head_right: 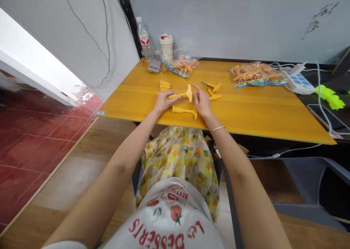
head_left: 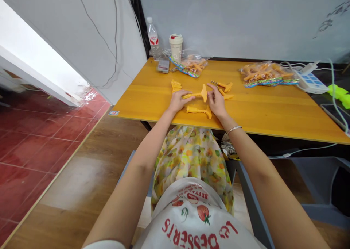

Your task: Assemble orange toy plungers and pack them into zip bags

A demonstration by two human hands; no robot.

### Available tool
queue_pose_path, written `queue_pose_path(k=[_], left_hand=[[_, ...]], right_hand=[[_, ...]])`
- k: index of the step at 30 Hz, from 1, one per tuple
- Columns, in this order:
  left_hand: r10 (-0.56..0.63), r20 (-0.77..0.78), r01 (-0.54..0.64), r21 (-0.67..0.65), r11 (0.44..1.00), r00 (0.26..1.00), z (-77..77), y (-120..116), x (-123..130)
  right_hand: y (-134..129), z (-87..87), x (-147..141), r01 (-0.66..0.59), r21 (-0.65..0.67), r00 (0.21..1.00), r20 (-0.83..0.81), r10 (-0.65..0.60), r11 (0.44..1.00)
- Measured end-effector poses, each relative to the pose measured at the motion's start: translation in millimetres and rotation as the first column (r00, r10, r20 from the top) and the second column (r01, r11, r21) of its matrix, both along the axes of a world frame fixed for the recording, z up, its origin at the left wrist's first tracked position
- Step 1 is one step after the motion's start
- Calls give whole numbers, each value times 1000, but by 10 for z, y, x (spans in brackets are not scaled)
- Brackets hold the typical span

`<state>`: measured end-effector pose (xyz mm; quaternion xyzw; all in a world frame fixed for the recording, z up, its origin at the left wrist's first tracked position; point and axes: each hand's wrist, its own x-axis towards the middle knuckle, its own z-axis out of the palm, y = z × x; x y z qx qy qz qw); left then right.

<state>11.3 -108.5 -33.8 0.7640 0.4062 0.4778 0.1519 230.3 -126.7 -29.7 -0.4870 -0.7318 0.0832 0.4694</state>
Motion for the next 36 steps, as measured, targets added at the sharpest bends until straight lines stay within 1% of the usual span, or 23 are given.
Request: queue_pose_path(k=[2,5,8,12,14,17,20,23,27,29,33,36], left_hand=[[0,10,1,-10,1000,1000,-1,4,-3],[-16,17,16,-17,1000,1000,-3,0,-7],[-26,28,27,-10,1000,999,-7,-7,-9],[-27,7,27,-11,1000,1000,-25,-5,-5],[-36,-10,36,2,999,999,-39,3,0],[-57,-34,59,41,997,998,-52,10,6],[-55,-57,58,59,997,997,-45,3,6],[-16,-53,19,52,998,998,-28,-9,5],[8,-41,-6,38,999,999,-17,-13,5],[6,-55,-4,37,999,998,-16,-12,6],[-7,-97,11,47,999,995,-16,-10,10],[1,-105,5,57,998,995,-19,-9,11]], right_hand=[[-18,4,3,-26,43,996,81,22,999],[-31,-1,3,-34,47,984,179,25,998],[-19,-17,3,-28,40,978,209,19,999],[20,-36,8,-20,29,979,206,14,999],[36,-34,11,-42,-13,982,185,44,999],[36,-13,7,-101,-112,987,115,114,989],[12,12,-6,-106,-180,993,35,114,978],[-12,23,-20,-64,-144,997,-40,59,988],[-18,7,-30,-73,-88,994,-83,66,993],[-15,-4,-33,-94,-105,990,-117,81,990],[-19,-6,-34,-170,-193,964,-234,123,966],[-24,2,-28,-195,-210,960,-243,142,958]])
